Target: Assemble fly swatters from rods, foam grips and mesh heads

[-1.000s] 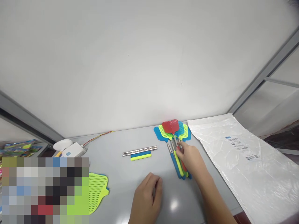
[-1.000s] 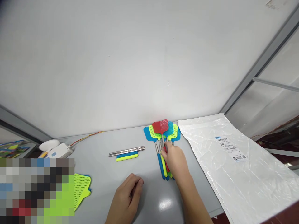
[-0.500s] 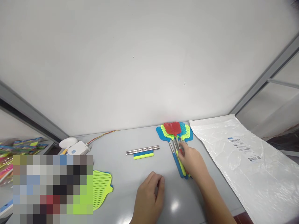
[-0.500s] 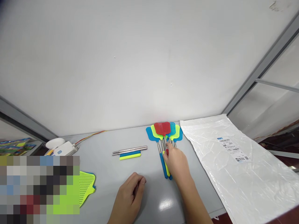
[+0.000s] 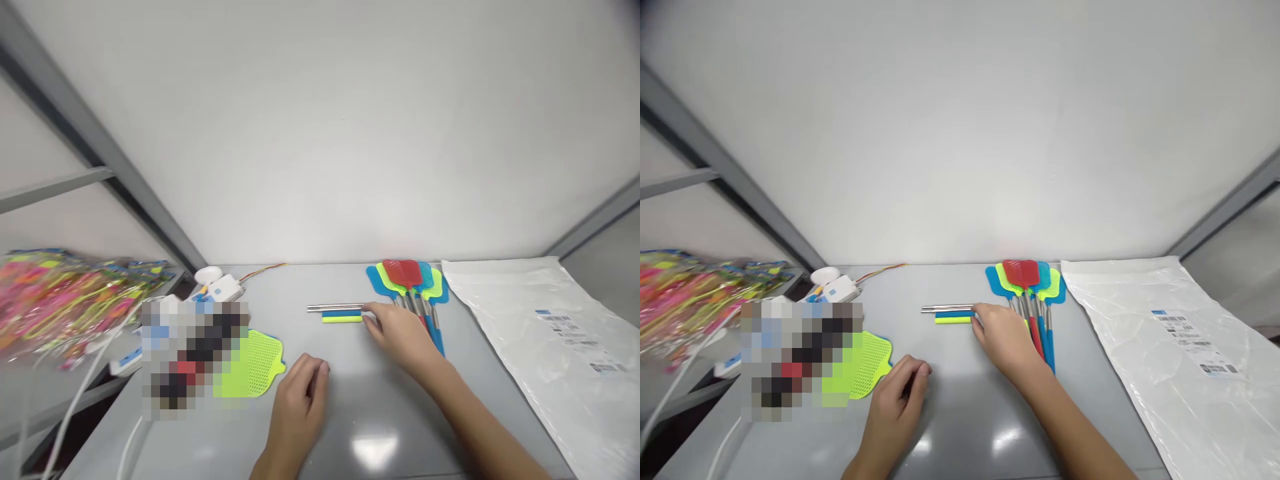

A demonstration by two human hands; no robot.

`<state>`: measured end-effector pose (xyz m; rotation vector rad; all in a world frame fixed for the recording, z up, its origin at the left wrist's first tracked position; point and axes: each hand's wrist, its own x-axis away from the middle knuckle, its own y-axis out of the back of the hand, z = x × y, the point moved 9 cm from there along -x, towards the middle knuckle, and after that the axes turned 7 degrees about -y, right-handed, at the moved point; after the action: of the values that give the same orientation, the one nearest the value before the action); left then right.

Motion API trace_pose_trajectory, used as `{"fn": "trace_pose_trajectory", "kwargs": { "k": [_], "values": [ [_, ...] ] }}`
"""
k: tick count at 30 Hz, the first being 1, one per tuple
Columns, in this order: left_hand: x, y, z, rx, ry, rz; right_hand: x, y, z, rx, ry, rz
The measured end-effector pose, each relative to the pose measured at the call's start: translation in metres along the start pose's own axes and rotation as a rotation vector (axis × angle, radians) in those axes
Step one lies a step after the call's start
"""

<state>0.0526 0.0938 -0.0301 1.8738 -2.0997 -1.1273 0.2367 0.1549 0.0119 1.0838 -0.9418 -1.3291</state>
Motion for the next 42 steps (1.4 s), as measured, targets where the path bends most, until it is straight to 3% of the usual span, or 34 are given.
{"fn": "trace_pose_trajectory", "kwargs": {
  "k": [5, 8, 13, 18, 21, 25, 28, 31, 36, 42],
  "values": [
    [0.016, 0.047, 0.015, -0.041, 0.005, -0.155, -0.045, -0.025, 0.047, 0.06, 0.168, 0.128],
    [0.022, 0.058, 0.015, -0.052, 0.007, -0.201, -0.071, -0.042, 0.065, 0.051, 0.25, 0.194],
    [0.024, 0.045, 0.007, -0.143, -0.046, -0.104, -0.088, -0.062, 0.086, 0.063, 0.35, 0.26],
    [0.012, 0.032, -0.005, -0.294, -0.088, -0.018, -0.09, -0.065, 0.096, 0.091, 0.38, 0.196],
    [-0.01, 0.023, -0.01, -0.422, -0.089, 0.051, -0.093, -0.053, 0.092, 0.088, 0.289, 0.105],
    [-0.044, 0.009, -0.011, -0.59, -0.085, 0.115, -0.086, -0.011, 0.073, 0.045, 0.121, -0.049],
    [-0.061, -0.002, -0.01, -0.647, -0.094, 0.136, -0.062, 0.036, 0.055, -0.248, 0.069, -0.269],
    [-0.064, -0.009, -0.008, -0.635, -0.105, 0.136, -0.024, 0.071, 0.026, -0.801, 0.073, -0.52],
    [-0.053, -0.013, -0.012, -0.573, -0.158, 0.139, 0.021, 0.067, -0.009, -1.426, 0.077, -0.601],
    [-0.044, -0.007, -0.01, -0.528, -0.142, 0.087, 0.05, 0.052, -0.031, -1.541, -0.003, -0.767]
  ]
}}
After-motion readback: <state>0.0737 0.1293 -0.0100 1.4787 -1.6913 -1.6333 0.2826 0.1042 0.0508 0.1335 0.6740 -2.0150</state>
